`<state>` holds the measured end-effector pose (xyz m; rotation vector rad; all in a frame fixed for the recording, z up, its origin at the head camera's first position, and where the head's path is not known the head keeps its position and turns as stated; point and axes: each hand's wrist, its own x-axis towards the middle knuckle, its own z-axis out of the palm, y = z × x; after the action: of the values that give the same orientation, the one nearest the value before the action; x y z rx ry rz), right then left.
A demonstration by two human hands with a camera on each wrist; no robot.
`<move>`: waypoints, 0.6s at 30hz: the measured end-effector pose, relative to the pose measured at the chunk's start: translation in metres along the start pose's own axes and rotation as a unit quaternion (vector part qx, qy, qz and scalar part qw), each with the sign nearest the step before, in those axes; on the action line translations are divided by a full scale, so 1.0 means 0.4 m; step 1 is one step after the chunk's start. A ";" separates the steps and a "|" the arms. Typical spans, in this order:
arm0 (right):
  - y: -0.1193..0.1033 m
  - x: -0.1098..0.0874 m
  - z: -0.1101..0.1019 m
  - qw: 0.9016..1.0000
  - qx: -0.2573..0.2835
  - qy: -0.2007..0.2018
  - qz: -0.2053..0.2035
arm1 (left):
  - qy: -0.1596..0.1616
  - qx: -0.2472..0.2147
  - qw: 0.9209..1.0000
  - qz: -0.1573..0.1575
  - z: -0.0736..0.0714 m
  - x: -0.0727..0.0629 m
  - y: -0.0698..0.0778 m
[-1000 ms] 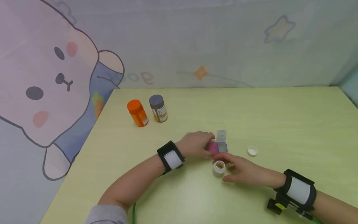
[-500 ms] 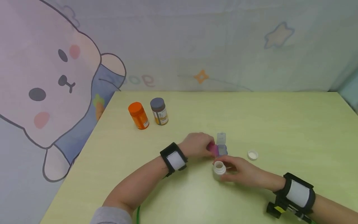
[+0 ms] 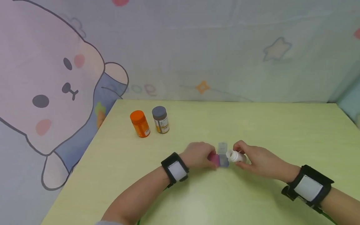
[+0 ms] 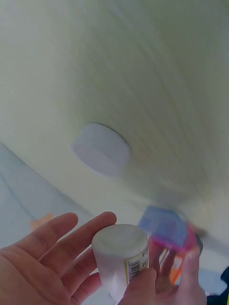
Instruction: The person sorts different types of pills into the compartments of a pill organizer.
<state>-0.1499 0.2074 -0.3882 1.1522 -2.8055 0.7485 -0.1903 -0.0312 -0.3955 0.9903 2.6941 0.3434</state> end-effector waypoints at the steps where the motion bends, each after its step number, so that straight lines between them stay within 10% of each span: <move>1: 0.004 0.003 0.003 1.000 -0.023 -0.003 -0.007 | 0.002 0.002 1.000 0.002 0.002 -0.002 -0.001; 18: 0.017 0.038 -0.001 0.978 -0.180 -0.007 -0.103 | -0.010 0.007 1.000 -0.001 -0.008 -0.002 0.002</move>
<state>-0.1655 0.2016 -0.3879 1.3456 -2.6227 0.2049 -0.1902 -0.0316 -0.3921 0.9900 2.6828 0.3115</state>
